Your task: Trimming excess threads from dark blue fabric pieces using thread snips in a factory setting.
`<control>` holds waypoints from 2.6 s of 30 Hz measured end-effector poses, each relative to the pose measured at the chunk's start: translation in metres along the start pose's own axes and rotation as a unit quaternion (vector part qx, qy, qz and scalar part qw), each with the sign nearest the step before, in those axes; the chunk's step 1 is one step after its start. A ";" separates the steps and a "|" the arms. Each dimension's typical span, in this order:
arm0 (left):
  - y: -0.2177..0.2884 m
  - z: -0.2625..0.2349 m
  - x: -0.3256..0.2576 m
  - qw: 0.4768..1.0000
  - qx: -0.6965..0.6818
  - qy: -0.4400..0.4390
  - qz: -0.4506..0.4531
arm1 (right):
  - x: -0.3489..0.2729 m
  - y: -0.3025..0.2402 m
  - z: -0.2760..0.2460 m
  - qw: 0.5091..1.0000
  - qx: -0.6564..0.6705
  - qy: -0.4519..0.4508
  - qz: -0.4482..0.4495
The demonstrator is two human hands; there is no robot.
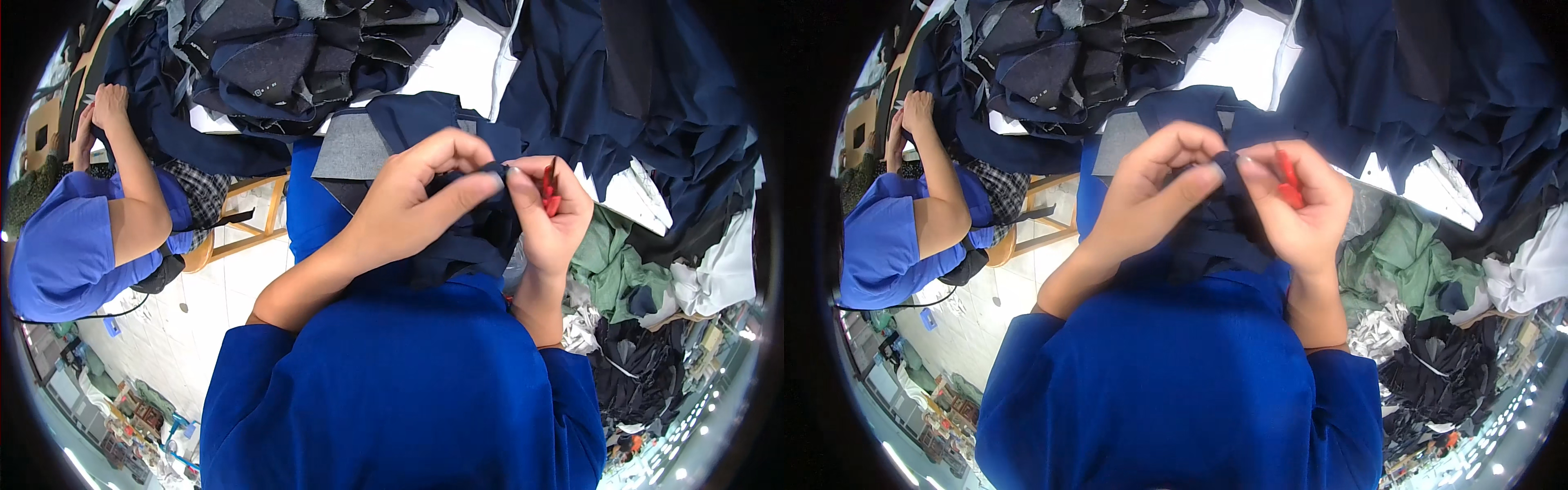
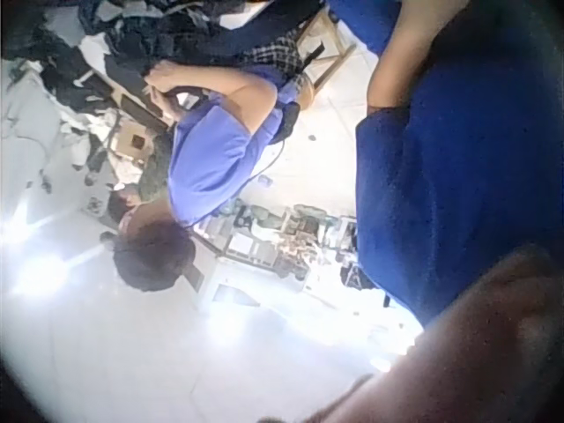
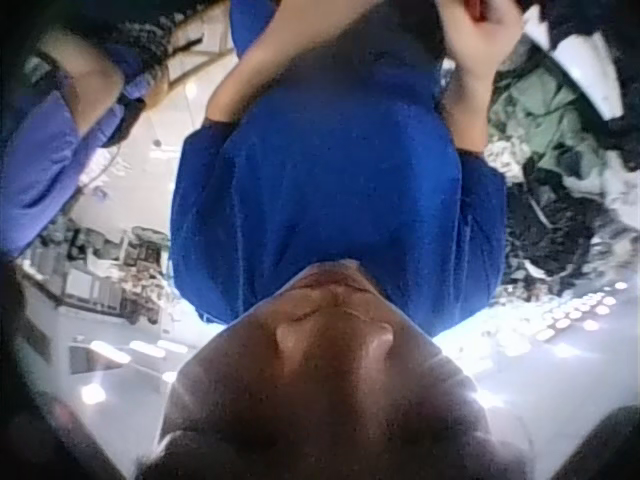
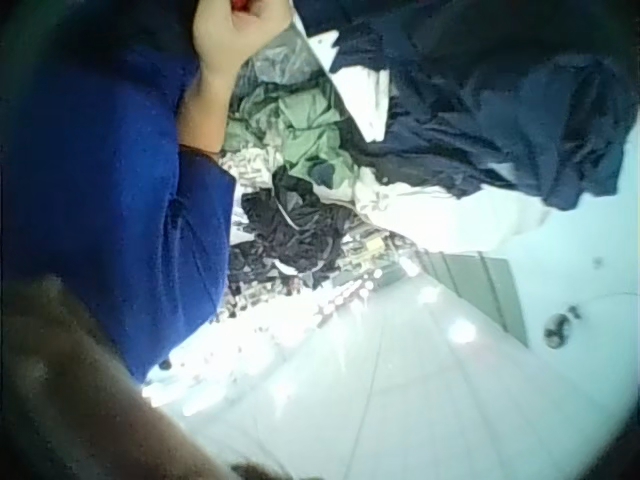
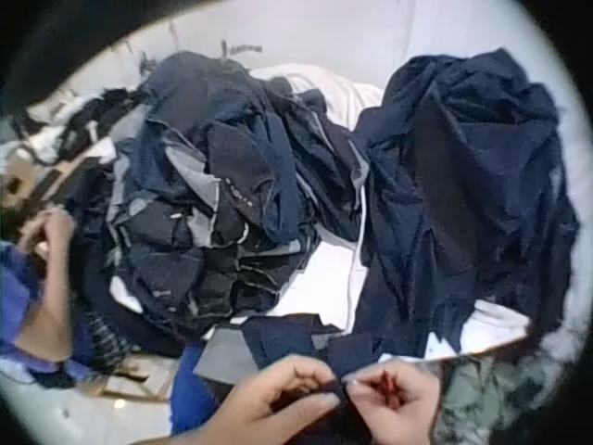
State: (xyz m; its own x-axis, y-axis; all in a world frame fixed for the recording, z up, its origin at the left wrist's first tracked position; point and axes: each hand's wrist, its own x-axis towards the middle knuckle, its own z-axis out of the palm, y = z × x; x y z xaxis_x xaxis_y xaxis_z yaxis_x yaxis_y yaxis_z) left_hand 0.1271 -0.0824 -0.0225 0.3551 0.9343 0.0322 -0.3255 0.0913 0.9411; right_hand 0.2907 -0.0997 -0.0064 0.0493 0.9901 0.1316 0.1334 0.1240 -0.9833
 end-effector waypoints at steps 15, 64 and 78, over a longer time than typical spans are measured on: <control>-0.001 -0.001 -0.007 0.999 0.017 0.023 -0.035 | 0.000 -0.010 -0.002 0.989 0.114 -0.009 0.089; -0.023 -0.050 -0.010 0.809 0.519 -0.232 0.150 | 0.041 -0.005 -0.078 0.969 0.086 0.230 -0.024; 0.016 -0.090 0.023 0.942 -0.197 0.270 0.004 | 0.022 0.023 -0.078 0.971 -0.098 0.216 -0.012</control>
State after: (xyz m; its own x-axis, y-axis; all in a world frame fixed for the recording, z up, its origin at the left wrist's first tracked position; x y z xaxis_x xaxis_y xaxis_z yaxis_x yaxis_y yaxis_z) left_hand 0.0514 -0.0288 -0.0366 -0.1128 0.9648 -0.2376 -0.6642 0.1046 0.7402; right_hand 0.3720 -0.0806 -0.0166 0.4482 0.8623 0.2355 0.3235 0.0892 -0.9420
